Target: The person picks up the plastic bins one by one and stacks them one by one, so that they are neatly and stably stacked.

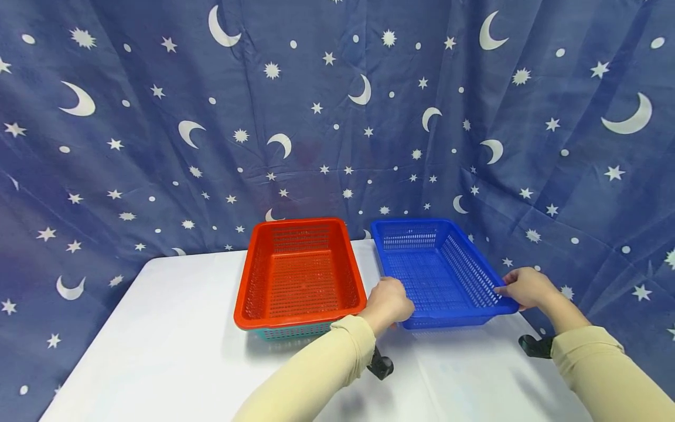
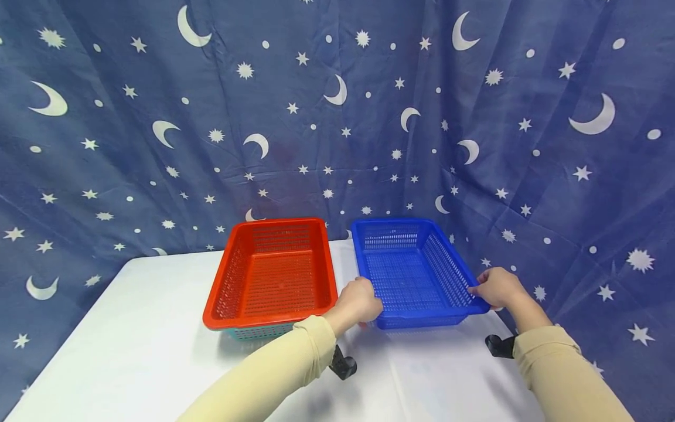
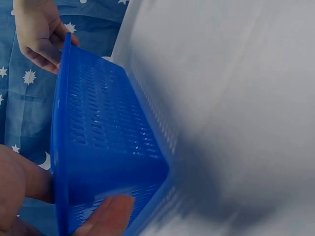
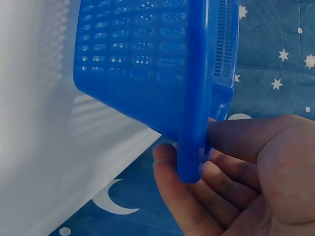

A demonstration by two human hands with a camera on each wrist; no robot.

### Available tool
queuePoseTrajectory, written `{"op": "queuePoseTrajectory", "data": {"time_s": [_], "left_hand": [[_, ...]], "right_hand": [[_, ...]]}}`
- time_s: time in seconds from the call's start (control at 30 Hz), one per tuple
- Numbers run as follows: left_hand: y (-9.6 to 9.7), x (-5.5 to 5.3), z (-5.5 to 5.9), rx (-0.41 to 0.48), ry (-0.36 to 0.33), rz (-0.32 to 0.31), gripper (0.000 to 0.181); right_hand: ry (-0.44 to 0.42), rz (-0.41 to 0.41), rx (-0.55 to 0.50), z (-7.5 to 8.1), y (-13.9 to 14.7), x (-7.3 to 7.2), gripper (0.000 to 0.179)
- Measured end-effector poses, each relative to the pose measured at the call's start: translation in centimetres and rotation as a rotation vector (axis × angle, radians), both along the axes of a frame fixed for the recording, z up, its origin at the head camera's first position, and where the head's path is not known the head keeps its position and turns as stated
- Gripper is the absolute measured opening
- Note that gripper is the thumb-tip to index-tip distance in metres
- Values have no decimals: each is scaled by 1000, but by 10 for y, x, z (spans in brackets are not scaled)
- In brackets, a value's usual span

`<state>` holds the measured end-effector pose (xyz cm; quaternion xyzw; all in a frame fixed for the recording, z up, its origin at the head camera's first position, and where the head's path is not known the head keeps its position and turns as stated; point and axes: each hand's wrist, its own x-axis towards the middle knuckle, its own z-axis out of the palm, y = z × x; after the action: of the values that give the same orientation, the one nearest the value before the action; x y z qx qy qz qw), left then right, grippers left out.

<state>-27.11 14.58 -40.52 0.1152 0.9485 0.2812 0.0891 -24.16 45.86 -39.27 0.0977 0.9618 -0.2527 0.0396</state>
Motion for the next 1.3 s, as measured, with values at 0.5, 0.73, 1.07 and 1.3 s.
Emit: {"op": "queuePoseTrajectory", "data": {"time_s": [0.5, 0.73, 1.07, 1.3], "left_hand": [[-3, -4, 2, -115, 113, -56, 38], [-3, -4, 4, -139, 125, -72, 16], [-4, -4, 6, -129, 111, -53, 16], [-11, -10, 15, -57, 134, -93, 13]], "right_hand": [[58, 80, 77, 1, 3, 3, 37], [35, 80, 30, -1, 5, 6, 38], [58, 99, 8, -4, 4, 11, 35], [94, 114, -22, 2, 6, 13, 37]]}}
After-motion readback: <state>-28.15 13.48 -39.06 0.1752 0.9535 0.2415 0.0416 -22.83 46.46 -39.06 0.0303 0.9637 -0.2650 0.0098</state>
